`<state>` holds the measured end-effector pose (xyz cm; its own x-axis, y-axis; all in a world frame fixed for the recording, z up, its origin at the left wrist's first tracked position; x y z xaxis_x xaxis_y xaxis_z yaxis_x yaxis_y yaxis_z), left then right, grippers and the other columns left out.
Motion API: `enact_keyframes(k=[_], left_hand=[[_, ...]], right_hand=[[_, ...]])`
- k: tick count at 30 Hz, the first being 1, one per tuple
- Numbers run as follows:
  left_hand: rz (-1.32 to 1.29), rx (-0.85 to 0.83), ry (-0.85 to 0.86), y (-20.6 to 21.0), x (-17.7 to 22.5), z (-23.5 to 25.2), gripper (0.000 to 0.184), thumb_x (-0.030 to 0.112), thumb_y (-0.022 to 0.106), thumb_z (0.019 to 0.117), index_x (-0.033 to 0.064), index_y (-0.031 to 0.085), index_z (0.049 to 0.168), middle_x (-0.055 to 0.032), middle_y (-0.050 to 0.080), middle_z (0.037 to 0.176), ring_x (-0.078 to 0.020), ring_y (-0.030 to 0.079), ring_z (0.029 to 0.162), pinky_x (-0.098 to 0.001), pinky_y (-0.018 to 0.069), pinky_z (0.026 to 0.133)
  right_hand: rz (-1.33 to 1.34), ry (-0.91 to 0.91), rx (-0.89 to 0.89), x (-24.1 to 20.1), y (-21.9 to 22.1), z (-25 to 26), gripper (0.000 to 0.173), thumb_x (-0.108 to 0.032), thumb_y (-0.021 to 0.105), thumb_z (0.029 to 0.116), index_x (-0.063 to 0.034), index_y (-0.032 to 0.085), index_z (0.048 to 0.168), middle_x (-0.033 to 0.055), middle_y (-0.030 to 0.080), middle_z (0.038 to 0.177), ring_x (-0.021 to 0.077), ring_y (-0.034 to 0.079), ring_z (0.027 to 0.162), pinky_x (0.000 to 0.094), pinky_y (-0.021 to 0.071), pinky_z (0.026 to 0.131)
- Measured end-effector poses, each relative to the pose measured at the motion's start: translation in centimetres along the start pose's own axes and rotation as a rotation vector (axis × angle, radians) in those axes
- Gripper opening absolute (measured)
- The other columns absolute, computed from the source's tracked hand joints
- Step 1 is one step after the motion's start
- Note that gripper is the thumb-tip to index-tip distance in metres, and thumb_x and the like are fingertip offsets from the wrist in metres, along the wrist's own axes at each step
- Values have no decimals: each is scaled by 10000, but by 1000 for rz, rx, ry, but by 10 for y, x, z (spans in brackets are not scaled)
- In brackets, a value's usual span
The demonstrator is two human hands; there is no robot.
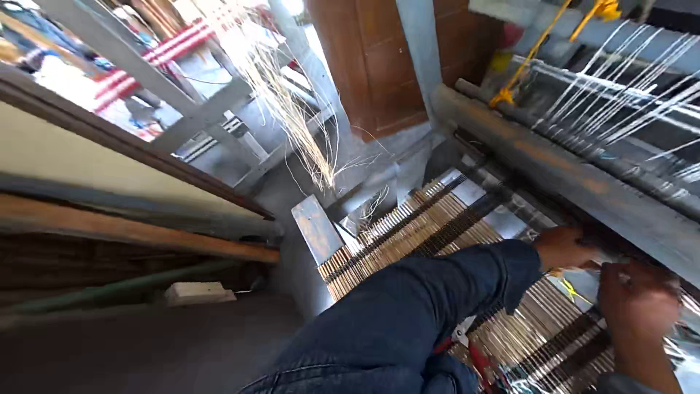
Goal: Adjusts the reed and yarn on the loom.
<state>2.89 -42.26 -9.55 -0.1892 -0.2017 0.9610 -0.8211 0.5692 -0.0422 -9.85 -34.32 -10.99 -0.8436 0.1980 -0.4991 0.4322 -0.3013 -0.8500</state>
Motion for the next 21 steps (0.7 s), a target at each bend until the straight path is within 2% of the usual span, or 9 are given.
enact_keyframes(k=[2,4,5,8,11,13,17,19,21], left_hand=[[-152,-97,-103,0,0,5,334,144,550,1064,-103,585,1286,-242,667,1139,-246,671,955,-382,557,870],[-297,-140,-147,-3,2,3,270,157,513,1078,-74,597,1189,-136,612,1021,-143,563,844,-303,505,781],[-332,-157,-164,-4,3,1,267,166,506,1081,-66,606,1166,-118,613,1019,-124,562,851,-292,506,792],[-355,-190,-200,-8,11,-5,310,180,511,1081,-75,597,1234,-154,636,1149,-140,592,954,-315,511,877],[-421,-208,-164,-12,10,-9,280,172,492,1083,-59,607,1193,-131,638,1096,-134,606,936,-310,531,874],[-462,-211,-164,-10,6,-6,243,184,490,1078,-22,617,1106,-82,626,984,-121,596,847,-304,535,796],[-409,-231,-194,-14,18,-11,212,173,476,1078,7,607,1064,-53,612,915,-110,581,774,-290,529,729],[-409,-184,-135,-24,25,-24,239,151,431,1092,-22,594,1111,-66,598,922,-105,567,775,-276,518,720],[-511,-135,-107,-25,18,-23,260,149,383,1095,-11,586,1078,-42,585,842,-78,555,696,-232,503,640]], right_hand=[[-34,7,-23,-2,-1,2,341,-157,526,1047,124,677,1168,423,537,1348,598,468,1324,709,335,1102],[-90,9,-67,0,1,3,356,-189,530,1052,97,677,1205,441,480,1400,625,421,1349,748,301,1099],[-116,6,-92,1,3,3,363,-206,531,1054,81,673,1225,448,442,1433,637,383,1370,770,271,1100],[-163,-14,-136,-1,4,1,381,-255,537,1070,25,669,1291,434,390,1491,650,306,1411,811,212,1087],[-158,-75,-133,-6,2,-2,336,-245,586,1051,-39,700,1290,406,448,1463,668,335,1372,841,219,1043],[-154,-101,-142,-9,-2,-6,302,-225,613,1036,-49,722,1256,373,476,1460,662,346,1368,856,220,1027],[-147,-151,-149,-15,-5,-8,281,-218,647,1019,-63,741,1234,328,527,1439,645,358,1368,864,199,1025],[-147,-190,-202,-27,-13,-9,320,-235,619,1034,-79,716,1295,316,547,1434,632,385,1364,856,205,1039],[-147,-155,-271,-41,-32,-11,365,-229,578,1049,-55,671,1356,314,573,1410,596,414,1374,813,218,1090]])
Point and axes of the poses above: each hand's wrist, its own z-axis towards the middle knuckle, its own y-axis out of the palm, x = y × z, the point moved 1 cm from there along z, towards the middle knuckle
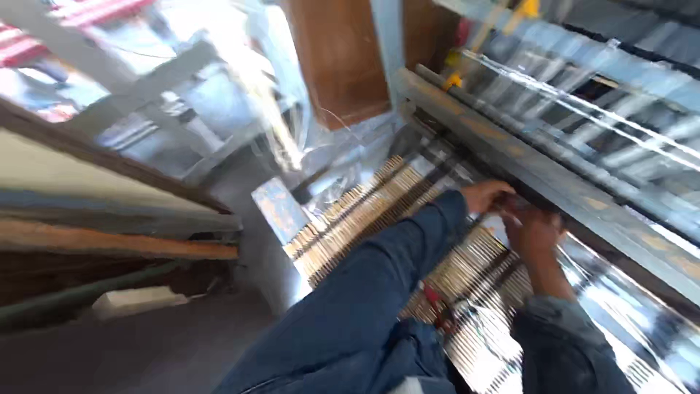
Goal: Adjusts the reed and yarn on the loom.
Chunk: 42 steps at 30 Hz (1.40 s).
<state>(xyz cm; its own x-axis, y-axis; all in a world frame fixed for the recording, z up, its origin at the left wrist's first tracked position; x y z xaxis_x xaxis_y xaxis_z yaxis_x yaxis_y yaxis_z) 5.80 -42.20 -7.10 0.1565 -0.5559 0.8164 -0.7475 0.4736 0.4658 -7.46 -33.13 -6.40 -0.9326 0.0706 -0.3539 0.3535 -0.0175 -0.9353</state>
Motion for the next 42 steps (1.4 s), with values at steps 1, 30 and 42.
enact_keyframes(k=[1,30,42], left_hand=[[-90,6,-42,-1,-4,5,271,176,360,1085,31,578,1012,-20,600,788,-64,576,649,-209,513,597],[-357,207,133,-44,11,32,372,301,305,1059,112,454,1342,-87,623,1062,-217,677,895,-403,576,870],[450,76,199,-98,38,-3,168,4,537,1016,86,616,1139,49,682,898,-35,645,749,-222,568,706]], right_hand=[[17,38,-9,0,-9,-1,347,-204,574,1048,-27,679,1328,321,592,1373,575,434,1364,780,237,1104],[438,83,-49,32,3,-58,246,-93,559,1030,27,750,1128,226,716,1100,364,674,1086,535,502,1010],[437,20,25,-33,32,25,375,-122,579,1031,31,619,1371,283,612,1314,399,614,1208,523,479,1064]])
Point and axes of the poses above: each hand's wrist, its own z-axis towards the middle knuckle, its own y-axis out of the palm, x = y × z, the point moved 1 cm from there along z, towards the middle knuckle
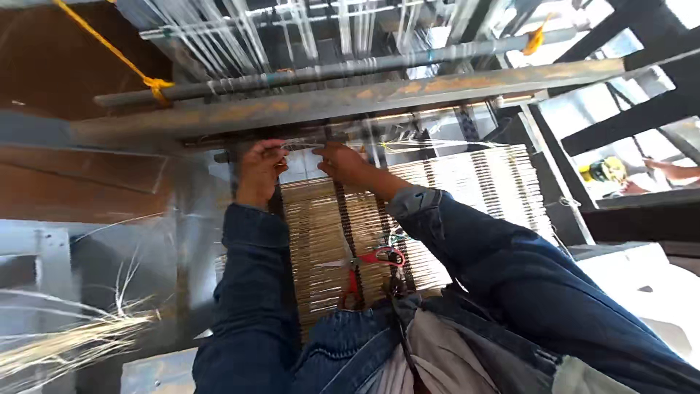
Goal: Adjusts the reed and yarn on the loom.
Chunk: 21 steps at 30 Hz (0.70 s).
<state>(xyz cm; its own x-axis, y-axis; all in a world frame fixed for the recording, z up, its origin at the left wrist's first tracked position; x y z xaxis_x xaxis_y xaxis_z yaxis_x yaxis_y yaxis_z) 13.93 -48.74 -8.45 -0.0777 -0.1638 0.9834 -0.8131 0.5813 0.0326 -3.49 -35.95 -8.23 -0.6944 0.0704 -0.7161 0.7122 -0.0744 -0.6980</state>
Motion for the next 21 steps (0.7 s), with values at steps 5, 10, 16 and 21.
enact_keyframes(k=[5,10,16,21], left_hand=[[-128,39,59,4,3,2,153,-22,553,1006,33,600,1141,17,700,908,-81,697,812,-280,604,803],[-147,-29,153,8,6,6,143,-19,606,973,36,622,1104,25,718,924,-82,708,861,-296,602,853],[-209,64,-35,26,-13,20,460,266,328,1131,-27,425,1472,-180,590,1380,-201,646,1167,-362,527,994],[-200,80,-158,39,-25,21,314,118,388,1109,-35,501,1359,-101,679,1063,-135,688,890,-303,576,801]], right_hand=[[-170,-77,85,-18,26,21,293,-184,675,988,-5,728,1214,264,629,1264,460,539,1255,600,444,1056],[-59,-245,111,-7,29,21,189,-86,614,999,43,751,1019,249,668,1107,413,628,1110,557,512,972],[252,160,140,1,23,23,280,-91,459,1085,104,648,1153,220,703,1001,263,714,809,414,607,785],[249,297,184,3,24,27,277,-105,454,1089,91,645,1130,189,700,927,233,701,721,388,605,711]])
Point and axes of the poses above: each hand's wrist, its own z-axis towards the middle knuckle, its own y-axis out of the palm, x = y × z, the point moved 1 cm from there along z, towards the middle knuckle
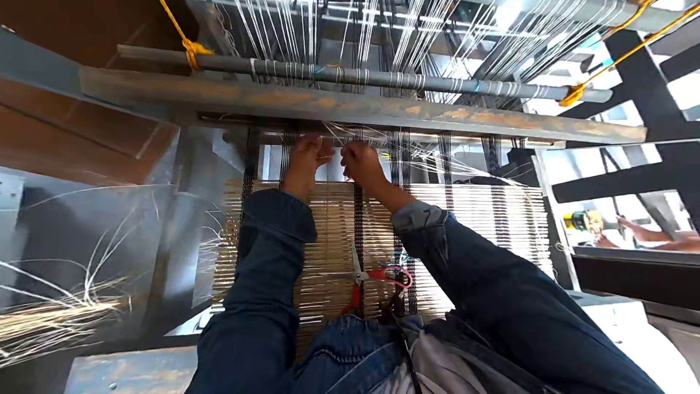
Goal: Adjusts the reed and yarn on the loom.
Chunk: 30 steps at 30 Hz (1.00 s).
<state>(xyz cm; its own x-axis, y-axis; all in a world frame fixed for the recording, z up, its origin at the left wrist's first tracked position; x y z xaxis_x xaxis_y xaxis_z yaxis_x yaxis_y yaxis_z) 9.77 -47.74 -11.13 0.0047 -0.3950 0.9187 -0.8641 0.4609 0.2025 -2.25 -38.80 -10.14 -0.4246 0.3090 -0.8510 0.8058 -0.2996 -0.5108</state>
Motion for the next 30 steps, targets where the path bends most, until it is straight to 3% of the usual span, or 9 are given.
enact_keyframes(k=[3,5,8,11,14,17,20,24,30], left_hand=[[143,-54,-78,0,0,2,230,131,461,1084,17,661,1103,-1,653,831,-71,619,700,-231,525,647],[142,-87,-98,-1,1,3,216,135,451,1074,51,644,1027,-9,699,877,-74,655,756,-238,532,673],[43,-158,-120,-6,1,6,196,109,449,1059,71,642,1048,-25,718,1019,-82,669,837,-242,541,741],[55,-179,-119,-7,1,8,163,96,483,1040,119,623,961,33,647,912,-61,597,762,-230,516,714],[55,-111,-125,-9,1,8,226,192,488,1065,82,677,1123,-5,684,1084,-92,618,913,-283,506,817],[11,49,-60,-4,2,0,350,207,511,1078,-5,578,1348,-128,605,1339,-175,601,1125,-348,493,951],[62,45,109,-3,5,-7,342,134,505,1066,-53,560,1347,-160,601,1336,-174,628,1128,-344,533,960],[214,46,246,-16,14,-7,350,114,481,1062,-69,584,1342,-194,615,1356,-202,608,1198,-375,493,1011],[564,189,428,-40,16,3,380,108,504,1030,-29,597,1372,-242,584,1392,-310,558,1300,-447,437,1098]], right_hand=[[-58,21,-4,1,1,3,277,-102,457,1084,93,652,1113,201,698,930,260,713,749,413,610,733],[-122,78,-38,-2,2,7,278,-108,454,1084,89,645,1132,211,692,951,285,719,799,437,608,775],[-296,120,-124,-13,4,14,296,-106,463,1063,64,672,1188,249,703,1068,365,714,964,533,564,893],[-428,112,-269,-22,5,19,309,-156,474,1066,14,699,1189,241,700,1137,407,669,1092,608,501,943],[-355,76,-290,-17,4,21,308,-176,500,1070,54,701,1111,237,703,1057,373,692,991,570,527,922],[-274,-143,-10,-19,3,15,264,-98,571,1023,59,710,1183,266,679,1171,380,673,1086,515,527,984],[-294,-412,91,-18,7,19,244,-43,608,977,28,749,1163,281,670,1131,399,656,1078,505,528,974],[-433,-341,-32,-21,16,28,306,-182,618,1018,-17,725,1252,281,673,1174,430,647,1141,565,502,1003],[-442,-370,-15,-18,34,36,253,-129,577,1018,38,765,1048,257,688,1096,406,655,1114,543,517,979]])
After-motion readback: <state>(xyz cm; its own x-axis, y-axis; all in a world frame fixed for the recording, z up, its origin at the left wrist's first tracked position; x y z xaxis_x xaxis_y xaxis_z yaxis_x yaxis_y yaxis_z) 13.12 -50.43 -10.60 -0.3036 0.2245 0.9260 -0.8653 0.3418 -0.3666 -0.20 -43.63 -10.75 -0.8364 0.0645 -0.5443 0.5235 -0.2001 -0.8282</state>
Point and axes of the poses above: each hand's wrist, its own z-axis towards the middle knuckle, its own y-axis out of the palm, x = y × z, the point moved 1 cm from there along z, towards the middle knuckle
